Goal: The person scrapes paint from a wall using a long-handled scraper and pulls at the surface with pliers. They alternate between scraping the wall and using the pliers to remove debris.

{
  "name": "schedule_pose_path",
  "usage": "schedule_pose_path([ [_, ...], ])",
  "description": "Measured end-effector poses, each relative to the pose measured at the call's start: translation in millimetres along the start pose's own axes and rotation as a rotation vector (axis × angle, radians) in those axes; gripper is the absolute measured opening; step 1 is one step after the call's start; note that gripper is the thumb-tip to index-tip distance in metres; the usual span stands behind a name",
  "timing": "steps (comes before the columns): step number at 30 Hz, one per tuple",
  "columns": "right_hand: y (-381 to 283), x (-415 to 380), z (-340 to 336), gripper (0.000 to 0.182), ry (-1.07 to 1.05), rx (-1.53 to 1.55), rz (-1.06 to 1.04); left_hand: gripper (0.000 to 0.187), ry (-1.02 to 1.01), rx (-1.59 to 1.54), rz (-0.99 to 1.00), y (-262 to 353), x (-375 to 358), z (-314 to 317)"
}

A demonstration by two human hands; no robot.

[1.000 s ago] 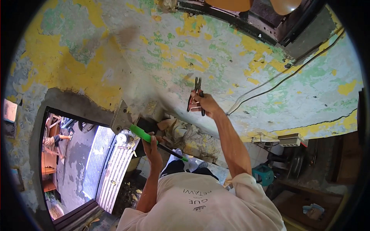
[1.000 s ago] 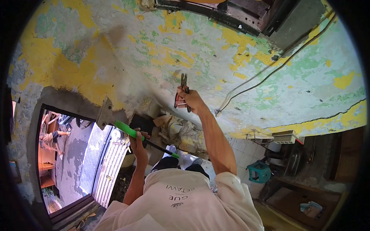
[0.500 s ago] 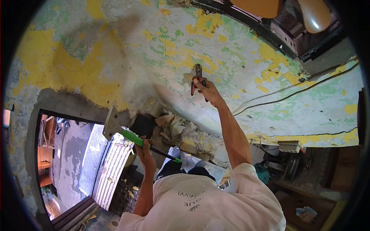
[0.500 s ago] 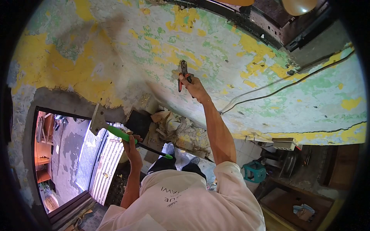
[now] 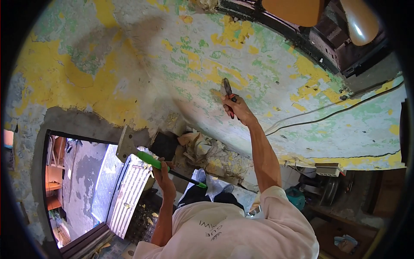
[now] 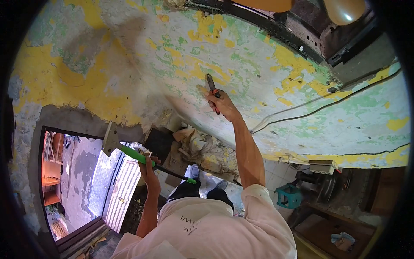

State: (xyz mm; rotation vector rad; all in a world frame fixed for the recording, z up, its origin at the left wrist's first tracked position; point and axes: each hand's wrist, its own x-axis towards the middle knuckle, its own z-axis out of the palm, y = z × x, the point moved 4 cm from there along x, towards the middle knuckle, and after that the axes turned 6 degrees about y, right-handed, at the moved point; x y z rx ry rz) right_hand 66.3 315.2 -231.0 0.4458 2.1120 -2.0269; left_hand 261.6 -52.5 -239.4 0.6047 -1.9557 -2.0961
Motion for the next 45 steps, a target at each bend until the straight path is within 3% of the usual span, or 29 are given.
schedule_pose_path([
  [8,-10,-16,19,0.040,0.264,-0.161,0.029,0.032,-0.051,-0.050,-0.024,-6,-8,8],
  [10,-21,-16,21,0.043,0.504,-0.644,-0.162,0.030,-0.092,-0.008,-0.001,-6,-8,11],
  [12,-52,-33,8,0.053,0.328,-0.663,0.057,0.030,-0.108,-0.063,-0.002,-5,-12,22],
  [14,-59,-37,-1,0.047,0.246,-0.626,0.121,0.030,-0.115,-0.072,-0.006,-10,-17,20],
  [16,-57,-39,1,0.041,-0.040,-0.298,0.215,0.031,-0.129,-0.091,-0.003,-8,-18,19],
  [18,-53,-47,-4,0.044,-0.031,-0.171,0.220,0.030,-0.093,-0.065,-0.036,-9,-24,14],
  [20,-55,-41,-17,0.049,-0.044,-0.364,-0.016,0.030,-0.071,-0.090,-0.074,-12,-27,6],
  [21,-29,-14,-33,0.051,0.048,-0.593,-0.205,0.030,-0.061,-0.070,-0.061,-15,-26,2],
  [24,-24,-9,-39,0.056,0.036,-0.541,-0.255,0.030,-0.036,-0.059,-0.031,-21,-27,-10],
  [30,-25,-15,-27,0.060,0.063,-0.481,-0.114,0.025,-0.035,-0.012,-0.011,-24,-28,-12],
  [37,-25,-14,-18,0.063,0.090,-0.642,-0.121,0.019,-0.033,-0.037,-0.074,-41,-19,9],
  [40,-12,-10,-14,0.057,0.039,-0.549,-0.098,0.021,-0.089,-0.045,-0.153,-32,-13,36],
  [42,8,-4,-9,0.044,0.113,-0.392,-0.279,0.022,-0.125,-0.060,-0.202,-31,-10,53],
  [43,8,-16,0,0.027,0.278,-0.537,-0.448,0.025,-0.161,-0.062,-0.169,-30,-8,64],
  [45,31,-32,22,0.019,0.240,-0.302,-0.527,0.027,-0.199,-0.062,-0.123,-16,-2,92],
])
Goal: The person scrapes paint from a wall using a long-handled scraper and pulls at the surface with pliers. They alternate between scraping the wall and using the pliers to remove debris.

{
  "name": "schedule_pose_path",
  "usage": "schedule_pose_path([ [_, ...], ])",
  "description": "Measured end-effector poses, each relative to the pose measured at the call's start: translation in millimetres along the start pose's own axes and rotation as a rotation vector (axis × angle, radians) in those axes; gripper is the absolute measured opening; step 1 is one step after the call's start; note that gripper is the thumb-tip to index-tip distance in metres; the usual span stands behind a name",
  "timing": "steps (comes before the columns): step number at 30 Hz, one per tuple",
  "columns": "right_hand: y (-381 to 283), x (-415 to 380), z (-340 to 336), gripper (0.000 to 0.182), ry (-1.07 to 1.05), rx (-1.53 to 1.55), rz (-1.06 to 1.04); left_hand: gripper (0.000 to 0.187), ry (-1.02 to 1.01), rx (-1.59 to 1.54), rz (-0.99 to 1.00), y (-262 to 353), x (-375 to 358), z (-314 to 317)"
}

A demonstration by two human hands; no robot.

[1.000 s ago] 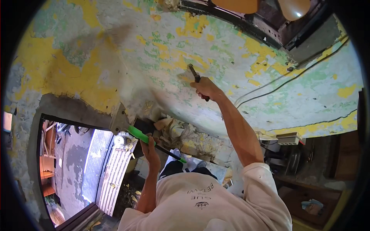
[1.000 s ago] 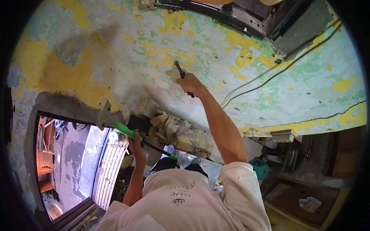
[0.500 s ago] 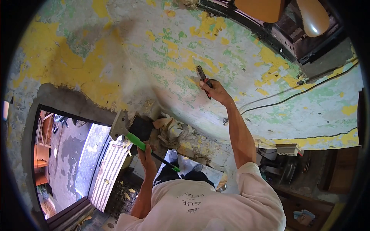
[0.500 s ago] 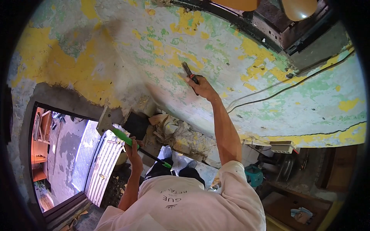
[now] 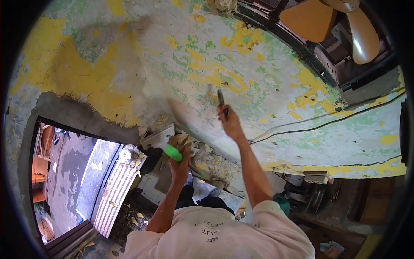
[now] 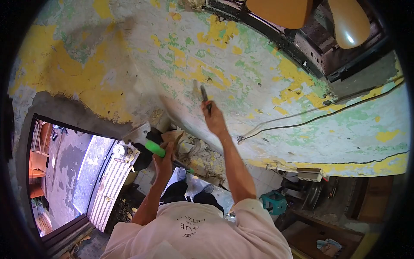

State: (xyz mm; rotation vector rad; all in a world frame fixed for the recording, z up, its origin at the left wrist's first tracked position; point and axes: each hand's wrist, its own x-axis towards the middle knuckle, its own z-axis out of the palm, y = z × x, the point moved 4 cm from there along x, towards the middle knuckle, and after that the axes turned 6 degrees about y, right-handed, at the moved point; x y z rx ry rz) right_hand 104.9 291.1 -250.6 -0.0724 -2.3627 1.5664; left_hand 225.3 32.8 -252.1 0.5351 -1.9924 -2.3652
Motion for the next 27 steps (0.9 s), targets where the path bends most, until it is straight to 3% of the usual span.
schedule_pose_path([
  [2,-30,-39,21,0.033,-0.072,0.354,0.488,0.028,-0.022,-0.008,0.021,10,11,23],
  [3,-29,-57,32,0.040,-0.048,0.443,0.587,0.030,-0.045,-0.012,0.044,15,18,34],
  [6,-28,-81,39,0.042,-0.033,0.319,0.603,0.036,-0.044,0.002,0.080,16,33,64],
  [9,-17,-79,29,0.046,0.014,0.368,0.564,0.042,-0.099,0.060,0.056,7,45,77],
  [11,-11,-62,20,0.055,0.012,0.115,0.295,0.044,-0.204,0.145,0.145,-1,53,91],
  [13,-24,-55,10,0.065,-0.039,0.010,0.282,0.046,-0.255,0.172,0.061,13,56,103],
  [15,-31,-50,5,0.072,-0.006,0.134,0.171,0.045,-0.258,-0.068,-0.028,10,63,121],
  [17,-29,-46,0,0.072,0.027,0.269,0.165,0.044,-0.250,-0.076,-0.041,22,72,130],
  [19,-35,-39,-8,0.068,-0.109,0.436,0.387,0.042,-0.251,-0.085,-0.086,26,83,136],
  [21,-37,-29,-12,0.060,-0.069,0.300,0.385,0.043,-0.258,-0.044,-0.029,29,92,143],
  [23,-26,-20,-17,0.043,0.088,0.248,0.140,0.042,-0.288,0.008,0.086,26,101,150],
  [24,-35,-17,-17,0.036,0.162,0.373,0.049,0.040,-0.309,0.036,0.131,22,107,153],
  [25,-31,-12,-19,0.036,0.161,0.370,0.045,0.040,-0.310,0.032,0.133,16,113,158],
  [27,-40,-9,-26,0.042,0.249,-0.001,-0.098,0.037,-0.344,0.002,0.218,8,119,166],
])
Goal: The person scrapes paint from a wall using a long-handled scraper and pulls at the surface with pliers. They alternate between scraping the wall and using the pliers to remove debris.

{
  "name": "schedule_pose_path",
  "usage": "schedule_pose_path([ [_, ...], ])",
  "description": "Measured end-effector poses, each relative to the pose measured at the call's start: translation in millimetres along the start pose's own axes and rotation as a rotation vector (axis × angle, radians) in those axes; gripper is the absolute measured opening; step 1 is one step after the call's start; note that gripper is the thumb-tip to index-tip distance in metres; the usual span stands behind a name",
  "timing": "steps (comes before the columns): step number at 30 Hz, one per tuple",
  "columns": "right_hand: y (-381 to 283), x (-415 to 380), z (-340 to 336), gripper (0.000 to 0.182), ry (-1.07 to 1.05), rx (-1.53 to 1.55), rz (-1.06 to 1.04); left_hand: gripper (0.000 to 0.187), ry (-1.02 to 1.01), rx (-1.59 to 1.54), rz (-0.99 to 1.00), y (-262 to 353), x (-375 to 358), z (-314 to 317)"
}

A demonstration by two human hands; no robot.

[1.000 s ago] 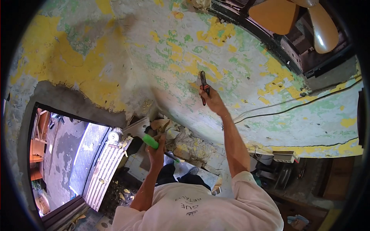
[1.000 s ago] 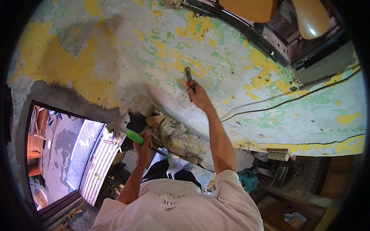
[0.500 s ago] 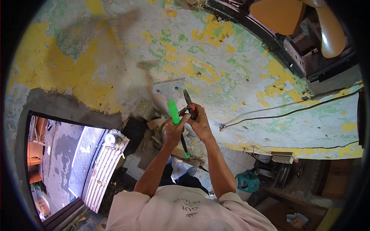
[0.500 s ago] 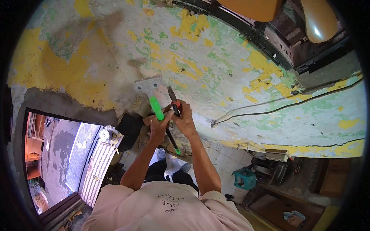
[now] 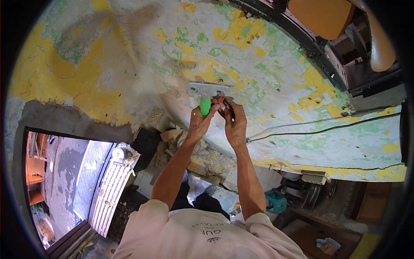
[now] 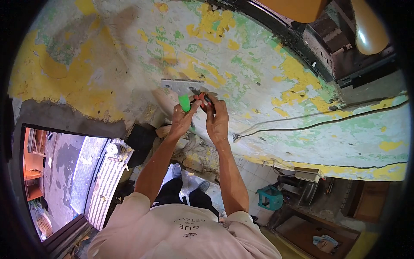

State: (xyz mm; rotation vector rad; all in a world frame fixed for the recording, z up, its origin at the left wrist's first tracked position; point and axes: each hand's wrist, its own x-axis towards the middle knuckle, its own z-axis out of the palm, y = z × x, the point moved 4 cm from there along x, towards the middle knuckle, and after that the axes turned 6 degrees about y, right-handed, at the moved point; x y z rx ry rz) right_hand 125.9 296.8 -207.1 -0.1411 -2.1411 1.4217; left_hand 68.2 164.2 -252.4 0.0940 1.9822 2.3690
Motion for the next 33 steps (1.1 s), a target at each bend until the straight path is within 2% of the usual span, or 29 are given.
schedule_pose_path([
  [1,-10,1,-3,0.044,0.048,-0.170,-0.072,0.037,0.000,-0.003,-0.002,0,3,2],
  [5,-27,8,-10,0.042,0.086,-0.252,-0.066,0.036,-0.009,-0.068,-0.040,-7,15,4],
  [7,-27,6,-12,0.040,0.023,-0.292,-0.003,0.036,-0.019,-0.076,-0.079,-7,11,5],
  [11,-3,11,-8,0.036,0.012,-0.228,0.022,0.040,0.031,-0.062,-0.074,-6,18,6],
  [13,2,10,-7,0.035,0.098,-0.112,-0.035,0.042,0.035,-0.031,-0.110,-7,22,6],
  [17,6,8,-9,0.034,0.123,-0.139,0.001,0.045,-0.013,-0.067,-0.100,-2,25,9],
  [19,9,12,-10,0.037,0.011,-0.013,0.169,0.046,-0.007,-0.095,-0.058,-2,28,10],
  [20,6,15,-15,0.037,0.012,-0.011,0.169,0.045,0.006,-0.075,-0.079,-4,30,9],
  [22,2,20,-17,0.040,-0.262,-0.267,0.287,0.044,0.018,-0.056,-0.099,-2,30,8],
  [23,7,23,-18,0.040,-0.261,-0.267,0.287,0.044,0.040,-0.042,-0.060,1,29,8],
  [25,32,20,-11,0.044,-0.347,0.190,0.624,0.043,0.057,-0.026,-0.022,3,28,6],
  [27,44,23,-12,0.046,-0.402,0.080,0.575,0.042,0.024,0.039,-0.127,-1,29,6],
  [29,51,30,-14,0.049,-0.459,-0.030,0.518,0.039,0.017,-0.023,-0.094,4,30,6],
  [33,58,42,-17,0.059,-0.493,-0.004,0.671,0.031,-0.057,-0.193,-0.021,-2,28,7],
])
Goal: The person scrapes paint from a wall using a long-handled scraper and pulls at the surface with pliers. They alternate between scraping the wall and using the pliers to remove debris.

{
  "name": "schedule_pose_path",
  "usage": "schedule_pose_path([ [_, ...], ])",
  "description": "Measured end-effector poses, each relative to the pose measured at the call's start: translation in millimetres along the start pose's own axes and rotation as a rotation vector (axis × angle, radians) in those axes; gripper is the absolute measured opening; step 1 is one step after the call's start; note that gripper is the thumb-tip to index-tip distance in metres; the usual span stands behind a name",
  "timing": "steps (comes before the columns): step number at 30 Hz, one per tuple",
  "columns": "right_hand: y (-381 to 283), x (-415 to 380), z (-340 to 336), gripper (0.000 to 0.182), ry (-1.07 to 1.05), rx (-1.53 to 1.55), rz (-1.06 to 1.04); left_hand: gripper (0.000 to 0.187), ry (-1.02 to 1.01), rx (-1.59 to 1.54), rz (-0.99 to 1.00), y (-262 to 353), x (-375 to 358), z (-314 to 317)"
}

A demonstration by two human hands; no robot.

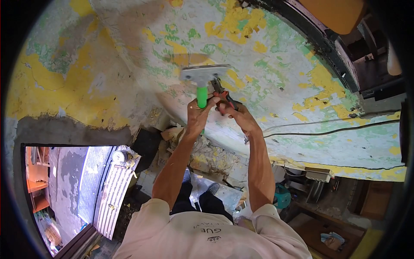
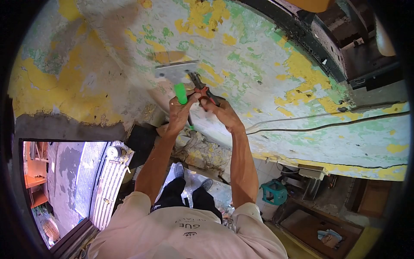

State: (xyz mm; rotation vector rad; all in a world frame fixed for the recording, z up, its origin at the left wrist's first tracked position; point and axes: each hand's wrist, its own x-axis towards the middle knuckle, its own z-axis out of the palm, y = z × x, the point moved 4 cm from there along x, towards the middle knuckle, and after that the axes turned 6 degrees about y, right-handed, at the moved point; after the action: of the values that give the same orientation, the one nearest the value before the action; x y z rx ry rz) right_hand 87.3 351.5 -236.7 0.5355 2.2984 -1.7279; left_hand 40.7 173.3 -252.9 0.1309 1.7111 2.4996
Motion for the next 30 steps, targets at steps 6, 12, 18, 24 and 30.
schedule_pose_path([
  [6,31,23,4,0.080,-0.137,-0.027,0.053,0.035,0.041,-0.121,-0.117,0,2,2],
  [12,-2,14,0,0.077,-0.081,-0.031,0.096,0.036,0.063,-0.001,-0.087,0,10,2],
  [18,-5,29,6,0.062,-0.392,0.254,0.000,0.034,0.069,0.002,-0.043,-5,10,1],
  [24,-24,16,12,0.027,-0.265,0.346,-0.115,0.031,0.121,0.080,-0.110,-17,9,-1],
  [30,-16,19,18,0.023,-0.234,0.436,-0.074,0.035,0.214,0.127,-0.171,-15,-4,9],
])
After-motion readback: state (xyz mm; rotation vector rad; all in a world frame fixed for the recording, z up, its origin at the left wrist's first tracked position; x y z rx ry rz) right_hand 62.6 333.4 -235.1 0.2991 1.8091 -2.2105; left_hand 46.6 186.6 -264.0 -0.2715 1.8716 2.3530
